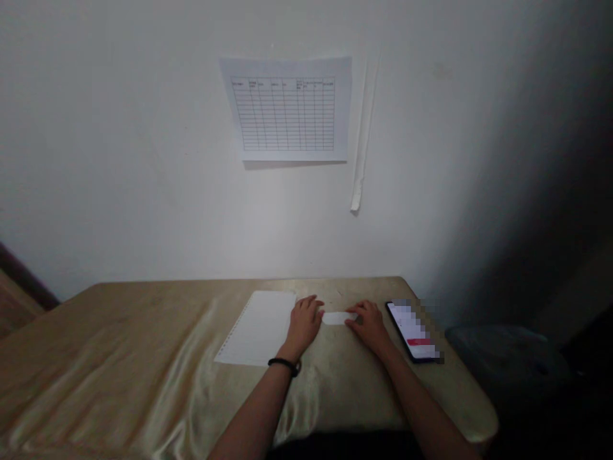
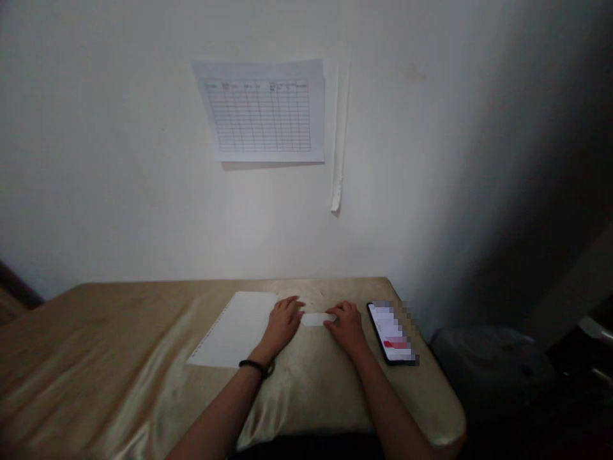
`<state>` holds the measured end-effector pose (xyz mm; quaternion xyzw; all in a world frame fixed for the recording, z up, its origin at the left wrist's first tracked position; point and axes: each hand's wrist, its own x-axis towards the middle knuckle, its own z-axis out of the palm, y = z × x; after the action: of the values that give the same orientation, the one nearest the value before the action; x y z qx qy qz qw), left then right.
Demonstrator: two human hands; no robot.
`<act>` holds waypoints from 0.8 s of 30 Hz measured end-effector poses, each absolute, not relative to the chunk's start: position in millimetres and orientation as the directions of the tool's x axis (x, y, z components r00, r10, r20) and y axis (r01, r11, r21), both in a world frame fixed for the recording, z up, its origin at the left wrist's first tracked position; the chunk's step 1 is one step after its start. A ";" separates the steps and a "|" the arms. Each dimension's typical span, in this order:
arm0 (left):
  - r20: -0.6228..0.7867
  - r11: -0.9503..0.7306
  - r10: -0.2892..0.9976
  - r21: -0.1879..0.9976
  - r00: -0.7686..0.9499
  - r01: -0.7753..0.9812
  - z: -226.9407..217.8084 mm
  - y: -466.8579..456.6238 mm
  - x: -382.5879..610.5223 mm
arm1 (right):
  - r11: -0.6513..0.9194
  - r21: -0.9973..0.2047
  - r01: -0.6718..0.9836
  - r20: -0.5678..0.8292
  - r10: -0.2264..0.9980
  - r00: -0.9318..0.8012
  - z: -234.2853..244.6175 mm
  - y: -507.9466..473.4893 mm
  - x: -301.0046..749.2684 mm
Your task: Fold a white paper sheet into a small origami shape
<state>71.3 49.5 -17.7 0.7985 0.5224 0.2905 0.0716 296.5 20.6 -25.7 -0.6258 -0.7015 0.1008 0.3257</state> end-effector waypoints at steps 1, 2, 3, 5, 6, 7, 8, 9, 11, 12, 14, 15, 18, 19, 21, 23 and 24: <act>0.421 -0.479 0.856 0.427 0.300 0.767 -15.8 48.6 72.2 | 0.207 -0.552 0.808 0.339 0.941 -0.010 -24.6 19.9 296.4; 0.448 -0.516 0.834 0.430 0.321 0.741 -13.8 47.3 73.3 | 0.220 -0.553 0.804 0.349 0.937 -0.017 -23.4 19.1 296.1; 0.464 -0.547 0.816 0.426 0.345 0.721 -12.0 45.8 74.4 | 0.236 -0.553 0.799 0.360 0.932 -0.026 -22.0 18.2 295.6; 0.484 -0.586 0.790 0.415 0.376 0.697 -9.3 42.4 76.7 | 0.263 -0.553 0.791 0.380 0.924 -0.042 -19.5 16.4 294.7; 0.493 -0.600 0.780 0.411 0.386 0.687 -8.6 40.8 77.7 | 0.275 -0.553 0.787 0.388 0.920 -0.049 -18.6 15.8 294.4; 0.502 -0.609 0.772 0.410 0.390 0.679 -8.2 39.4 78.5 | 0.286 -0.552 0.784 0.396 0.917 -0.055 -17.8 15.2 294.2; 0.510 -0.616 0.767 0.411 0.390 0.672 -8.1 38.3 79.3 | 0.297 -0.550 0.781 0.404 0.913 -0.062 -17.3 14.9 294.0; 0.517 -0.620 0.762 0.413 0.389 0.667 -8.4 37.4 79.9 | 0.307 -0.548 0.778 0.412 0.909 -0.068 -17.0 14.7 294.0; 0.527 -0.625 0.758 0.420 0.384 0.658 -9.3 36.5 80.9 | 0.323 -0.545 0.773 0.424 0.902 -0.078 -16.7 14.5 294.0; 0.532 -0.626 0.757 0.425 0.379 0.654 -9.8 36.4 81.4 | 0.329 -0.547 0.770 0.427 0.900 -0.082 -16.8 14.5 294.1; 0.546 -0.626 0.755 0.437 0.363 0.646 -10.3 36.4 82.5 | 0.340 -0.557 0.758 0.434 0.897 -0.084 -17.3 14.5 294.1; 0.552 -0.625 0.755 0.444 0.353 0.642 -10.2 36.4 83.1 | 0.347 -0.566 0.748 0.439 0.895 -0.084 -17.8 14.6 294.2; 0.561 -0.620 0.759 0.467 0.331 0.630 -8.1 36.0 84.4 | 0.378 -0.607 0.700 0.467 0.881 -0.071 -19.8 15.0 295.5; 0.559 -0.617 0.762 0.477 0.326 0.626 -6.9 35.7 84.7 | 0.389 -0.625 0.677 0.480 0.875 -0.060 -20.5 15.3 296.5; 0.551 -0.607 0.773 0.500 0.314 0.617 -4.5 34.9 85.1 | 0.406 -0.663 0.629 0.498 0.866 -0.034 -21.8 16.4 298.9; 0.541 -0.595 0.785 0.525 0.302 0.608 -2.6 34.5 85.2 | 0.414 -0.697 0.585 0.499 0.866 -0.018 -22.4 18.0 301.4; 0.536 -0.589 0.791 0.537 0.294 0.604 -2.0 34.5 85.2 | 0.416 -0.714 0.564 0.494 0.869 -0.015 -22.6 19.0 302.4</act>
<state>85.2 34.5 -2.0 0.7960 0.4382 0.4010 0.1165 302.4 19.0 -22.6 -0.5162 -0.6941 0.1605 0.4754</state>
